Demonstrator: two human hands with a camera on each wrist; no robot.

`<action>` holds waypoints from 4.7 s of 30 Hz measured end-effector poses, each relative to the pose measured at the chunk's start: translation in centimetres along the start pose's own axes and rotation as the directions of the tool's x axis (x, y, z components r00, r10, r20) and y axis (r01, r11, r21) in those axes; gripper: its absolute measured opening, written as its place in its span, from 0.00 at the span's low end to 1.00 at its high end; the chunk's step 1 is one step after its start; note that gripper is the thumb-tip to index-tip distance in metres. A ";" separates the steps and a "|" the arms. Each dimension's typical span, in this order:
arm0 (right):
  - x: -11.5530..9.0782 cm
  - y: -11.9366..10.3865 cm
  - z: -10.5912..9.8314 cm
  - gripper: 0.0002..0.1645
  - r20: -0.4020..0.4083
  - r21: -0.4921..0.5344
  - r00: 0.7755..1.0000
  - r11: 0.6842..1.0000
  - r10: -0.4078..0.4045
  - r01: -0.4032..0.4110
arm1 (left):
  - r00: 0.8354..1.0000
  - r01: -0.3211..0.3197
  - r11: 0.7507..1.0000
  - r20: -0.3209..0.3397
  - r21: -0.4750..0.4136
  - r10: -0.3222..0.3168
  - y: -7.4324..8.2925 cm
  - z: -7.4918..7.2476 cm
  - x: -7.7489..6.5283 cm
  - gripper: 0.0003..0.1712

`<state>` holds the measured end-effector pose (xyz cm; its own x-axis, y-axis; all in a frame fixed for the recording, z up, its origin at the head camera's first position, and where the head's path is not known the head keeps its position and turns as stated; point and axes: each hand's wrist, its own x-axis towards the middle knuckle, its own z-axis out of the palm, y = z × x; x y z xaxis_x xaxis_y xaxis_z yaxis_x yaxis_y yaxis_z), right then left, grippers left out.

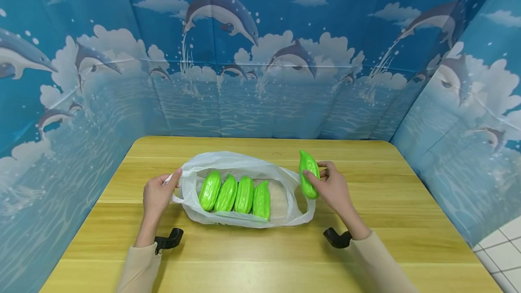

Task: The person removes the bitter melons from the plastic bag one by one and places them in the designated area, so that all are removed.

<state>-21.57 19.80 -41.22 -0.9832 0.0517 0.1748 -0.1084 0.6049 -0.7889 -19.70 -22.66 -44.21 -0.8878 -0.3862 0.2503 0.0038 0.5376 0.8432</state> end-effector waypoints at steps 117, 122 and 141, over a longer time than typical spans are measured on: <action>0.6 7.6 -0.8 0.51 0.102 -0.327 0.973 0.931 0.206 -0.163 | 1.000 0.014 1.000 0.014 -0.010 -0.014 -0.1 0.0 0.1 0.33; 0.6 7.7 -0.8 0.50 0.096 -0.331 0.974 0.930 0.203 -0.161 | 1.000 0.015 1.000 0.013 -0.014 -0.015 -0.1 -0.1 0.1 0.33; 0.6 8.0 -0.8 0.52 0.087 -0.336 0.977 0.929 0.196 -0.156 | 1.000 0.006 1.000 0.007 -0.026 -0.006 0.1 0.0 0.0 0.32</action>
<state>-22.95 25.31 -46.94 -0.9944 0.0996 -0.0354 0.1022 0.8204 -0.5625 -19.70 -22.62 -44.10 -0.8912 -0.3837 0.2419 0.0106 0.5155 0.8568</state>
